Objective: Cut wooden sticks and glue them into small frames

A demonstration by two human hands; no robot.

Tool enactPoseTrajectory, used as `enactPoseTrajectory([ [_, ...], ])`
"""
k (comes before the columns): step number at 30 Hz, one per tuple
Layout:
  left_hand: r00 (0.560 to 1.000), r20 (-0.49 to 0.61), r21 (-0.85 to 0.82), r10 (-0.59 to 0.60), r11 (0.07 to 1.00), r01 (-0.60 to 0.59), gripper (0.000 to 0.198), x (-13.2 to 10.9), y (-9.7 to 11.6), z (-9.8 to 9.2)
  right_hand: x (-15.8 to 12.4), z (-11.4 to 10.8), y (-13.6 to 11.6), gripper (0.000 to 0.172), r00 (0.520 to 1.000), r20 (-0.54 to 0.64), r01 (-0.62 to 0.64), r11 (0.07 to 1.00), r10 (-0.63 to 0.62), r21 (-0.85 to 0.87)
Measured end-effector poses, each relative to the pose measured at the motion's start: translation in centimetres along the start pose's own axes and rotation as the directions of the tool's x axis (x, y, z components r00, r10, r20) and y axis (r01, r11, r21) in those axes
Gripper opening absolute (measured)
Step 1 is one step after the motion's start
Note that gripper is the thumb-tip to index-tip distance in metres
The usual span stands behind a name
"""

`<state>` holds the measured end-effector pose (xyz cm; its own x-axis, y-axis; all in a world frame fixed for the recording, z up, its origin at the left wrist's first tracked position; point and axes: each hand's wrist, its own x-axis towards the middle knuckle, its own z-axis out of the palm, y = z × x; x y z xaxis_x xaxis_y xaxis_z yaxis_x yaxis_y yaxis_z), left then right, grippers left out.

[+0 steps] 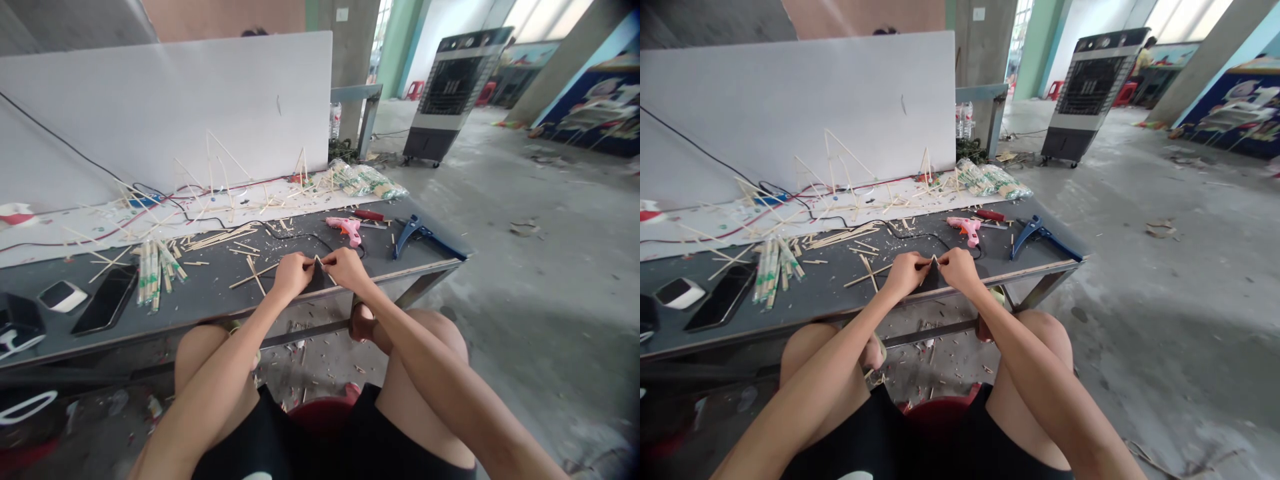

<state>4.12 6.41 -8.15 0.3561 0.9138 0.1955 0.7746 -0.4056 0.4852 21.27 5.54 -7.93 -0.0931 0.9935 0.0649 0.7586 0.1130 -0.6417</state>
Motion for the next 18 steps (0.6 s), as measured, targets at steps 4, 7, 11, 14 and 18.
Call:
enactPoseTrajectory([
  [4, 1.0, 0.016, -0.009, 0.015, 1.0, -0.015, 0.024, 0.1, -0.01, -0.09, 0.05, 0.2, 0.26, 0.022, 1.0, -0.012, 0.018, 1.0, -0.017, 0.004],
  [7, 0.999, 0.03, -0.012, 0.017, 1.0, -0.017, 0.024, 0.15, 0.0, -0.21, 0.05, 0.26, 0.31, 0.021, 1.0, -0.021, 0.022, 1.0, -0.022, 0.004],
  [11, 0.999, 0.036, -0.012, 0.03, 0.999, -0.03, 0.024, 0.26, -0.15, -0.17, 0.02, 0.16, 0.17, 0.021, 1.0, -0.011, 0.024, 1.0, -0.024, -0.001],
  [14, 0.999, 0.034, -0.025, 0.043, 0.999, -0.042, 0.024, 0.35, -0.31, -0.1, 0.06, 0.03, 0.11, 0.02, 0.999, -0.004, 0.039, 0.999, -0.039, 0.002],
  [18, 0.998, 0.037, -0.038, 0.047, 0.998, -0.046, 0.024, 0.42, -0.38, -0.09, 0.24, -0.08, 0.25, 0.02, 0.999, -0.002, 0.054, 0.998, -0.054, 0.025],
])
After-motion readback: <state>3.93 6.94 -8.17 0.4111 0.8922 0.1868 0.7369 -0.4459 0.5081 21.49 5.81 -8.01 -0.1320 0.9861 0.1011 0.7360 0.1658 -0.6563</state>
